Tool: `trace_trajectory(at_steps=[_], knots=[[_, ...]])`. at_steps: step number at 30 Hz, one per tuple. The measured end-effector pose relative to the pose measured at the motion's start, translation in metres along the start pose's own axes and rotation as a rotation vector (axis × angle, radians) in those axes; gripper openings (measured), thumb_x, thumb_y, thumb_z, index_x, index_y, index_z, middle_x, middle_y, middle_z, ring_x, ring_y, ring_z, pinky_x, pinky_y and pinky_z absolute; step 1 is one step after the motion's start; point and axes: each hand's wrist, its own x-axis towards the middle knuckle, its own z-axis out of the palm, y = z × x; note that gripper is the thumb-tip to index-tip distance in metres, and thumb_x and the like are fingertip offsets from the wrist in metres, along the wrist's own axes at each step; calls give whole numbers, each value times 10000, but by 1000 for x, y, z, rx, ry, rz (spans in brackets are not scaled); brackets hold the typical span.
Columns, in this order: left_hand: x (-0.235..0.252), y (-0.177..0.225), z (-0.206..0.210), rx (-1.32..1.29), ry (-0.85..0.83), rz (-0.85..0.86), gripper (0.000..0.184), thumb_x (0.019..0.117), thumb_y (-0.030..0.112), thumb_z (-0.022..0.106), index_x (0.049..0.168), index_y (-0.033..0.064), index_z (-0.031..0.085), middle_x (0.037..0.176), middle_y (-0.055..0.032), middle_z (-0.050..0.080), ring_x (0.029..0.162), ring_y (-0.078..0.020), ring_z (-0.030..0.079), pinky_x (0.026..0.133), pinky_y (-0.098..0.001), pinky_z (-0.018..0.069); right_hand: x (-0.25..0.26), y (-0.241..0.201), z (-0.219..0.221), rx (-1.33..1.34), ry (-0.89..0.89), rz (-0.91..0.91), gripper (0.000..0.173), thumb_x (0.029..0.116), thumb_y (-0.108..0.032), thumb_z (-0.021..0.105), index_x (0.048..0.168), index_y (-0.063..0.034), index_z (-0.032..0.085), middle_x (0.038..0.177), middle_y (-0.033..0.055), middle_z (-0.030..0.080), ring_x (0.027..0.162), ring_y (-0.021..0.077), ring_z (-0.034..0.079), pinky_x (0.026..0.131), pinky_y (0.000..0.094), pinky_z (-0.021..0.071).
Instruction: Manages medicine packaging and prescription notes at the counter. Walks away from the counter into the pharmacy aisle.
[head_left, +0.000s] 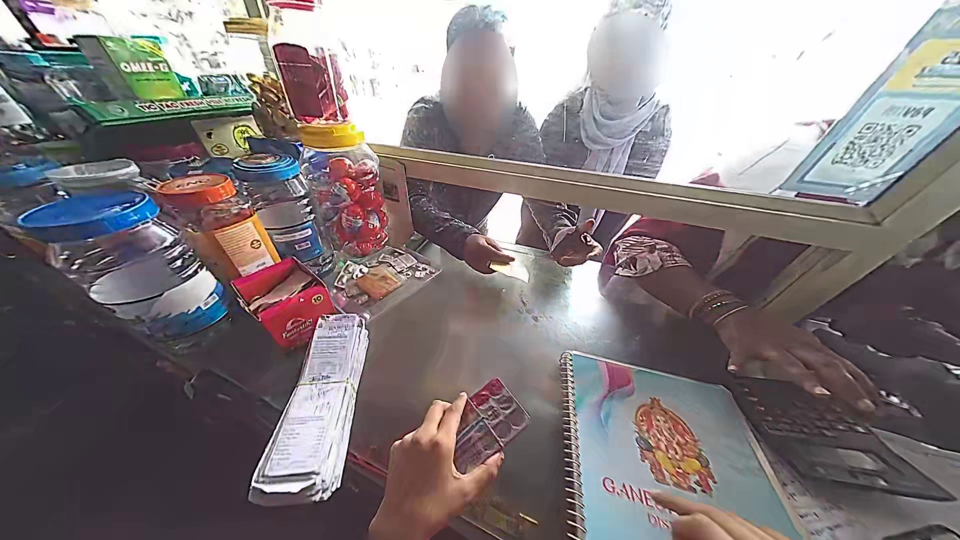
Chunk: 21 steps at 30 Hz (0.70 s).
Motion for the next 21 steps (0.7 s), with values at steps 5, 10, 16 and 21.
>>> trace_trajectory(at_steps=[5,10,16,21], knots=[[12,-18,3,-88,-122,139,801,716,565,805,1325,60,680,1254,-131,702,821,-294,744,567,-489,574,62,-31,14,-201,-5,-135,247,1034,-174,560,1104,12,705,1198,190,729,929,347,751,728,449,591],[11,-25,12,-609,317,221,502,1092,416,373,1230,60,698,1179,-68,734,866,-55,700,695,-204,559,104,-66,25,-57,85,-180,314,1024,-245,588,1184,5,690,1116,178,746,952,320,743,742,417,588],[13,-17,15,-907,351,423,552,1080,555,208,1355,266,590,1482,65,513,1373,-65,445,1128,-247,358,137,-102,56,199,-7,-355,236,1038,-98,532,1204,46,619,968,205,727,899,354,736,810,485,576],[19,-41,3,-644,214,334,841,999,704,288,1392,8,550,1378,-182,618,1286,-237,564,1081,-432,397,154,-90,44,147,85,-150,221,1004,-31,513,1160,45,650,809,166,701,642,320,705,534,487,562]])
